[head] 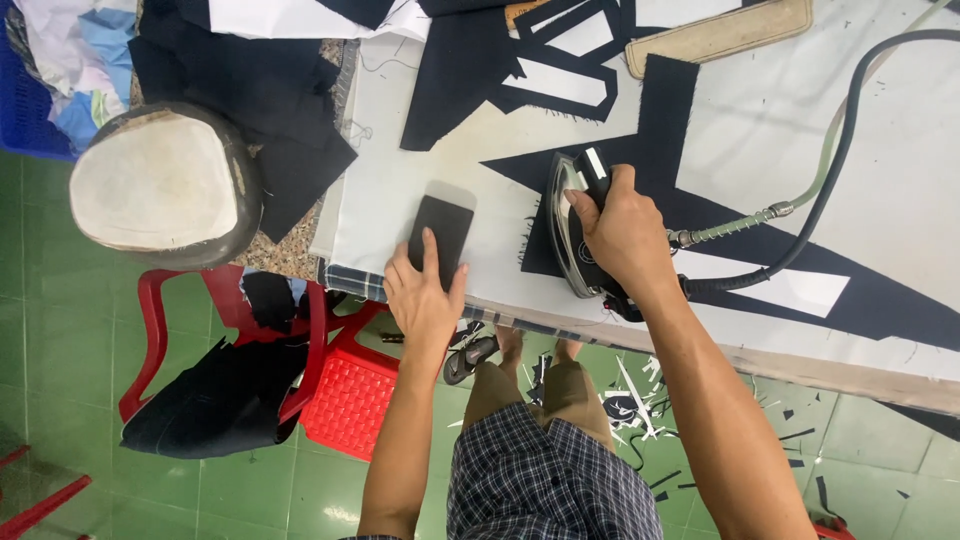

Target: The person irons a dark fabric piece on a white work table using a steam iron and a small wooden pressing block. They repeatedly press the iron over the fabric while holding it flat with the block.

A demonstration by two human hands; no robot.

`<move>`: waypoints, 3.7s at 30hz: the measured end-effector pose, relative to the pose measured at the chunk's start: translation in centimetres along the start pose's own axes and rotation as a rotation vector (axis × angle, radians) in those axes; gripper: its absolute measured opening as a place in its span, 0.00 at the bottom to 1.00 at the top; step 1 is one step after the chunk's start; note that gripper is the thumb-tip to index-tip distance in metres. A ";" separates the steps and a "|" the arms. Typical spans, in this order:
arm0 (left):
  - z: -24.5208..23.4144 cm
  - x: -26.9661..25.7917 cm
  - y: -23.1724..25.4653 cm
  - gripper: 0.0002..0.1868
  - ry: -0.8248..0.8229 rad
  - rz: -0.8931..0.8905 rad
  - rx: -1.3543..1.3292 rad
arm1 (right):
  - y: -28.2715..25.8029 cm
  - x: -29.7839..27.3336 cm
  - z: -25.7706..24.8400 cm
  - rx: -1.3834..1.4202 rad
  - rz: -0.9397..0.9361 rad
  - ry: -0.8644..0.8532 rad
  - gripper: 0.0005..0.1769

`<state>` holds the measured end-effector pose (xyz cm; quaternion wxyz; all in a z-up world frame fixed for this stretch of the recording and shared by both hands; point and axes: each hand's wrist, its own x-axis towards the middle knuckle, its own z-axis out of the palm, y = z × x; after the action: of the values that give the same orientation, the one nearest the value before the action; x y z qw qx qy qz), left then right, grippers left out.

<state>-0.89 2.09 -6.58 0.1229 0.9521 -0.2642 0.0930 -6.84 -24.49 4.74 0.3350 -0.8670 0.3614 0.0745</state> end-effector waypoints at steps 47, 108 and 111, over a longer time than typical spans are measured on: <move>1.9 3.5 12.2 0.36 -0.489 0.023 -0.200 | 13.9 -0.7 -12.2 -0.527 -0.497 -0.529 0.28; 3.1 3.1 -2.2 0.38 0.032 -0.112 0.182 | 2.9 1.3 -4.0 -0.602 -0.790 -0.353 0.27; 1.2 0.9 -3.3 0.41 0.078 -0.188 0.189 | 1.9 2.0 -3.0 -0.589 -0.826 -0.355 0.28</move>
<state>1.70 4.02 -8.15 0.0512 0.9756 -0.1590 0.1425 -7.00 -28.55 5.30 0.1352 -0.9683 -0.1081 0.1803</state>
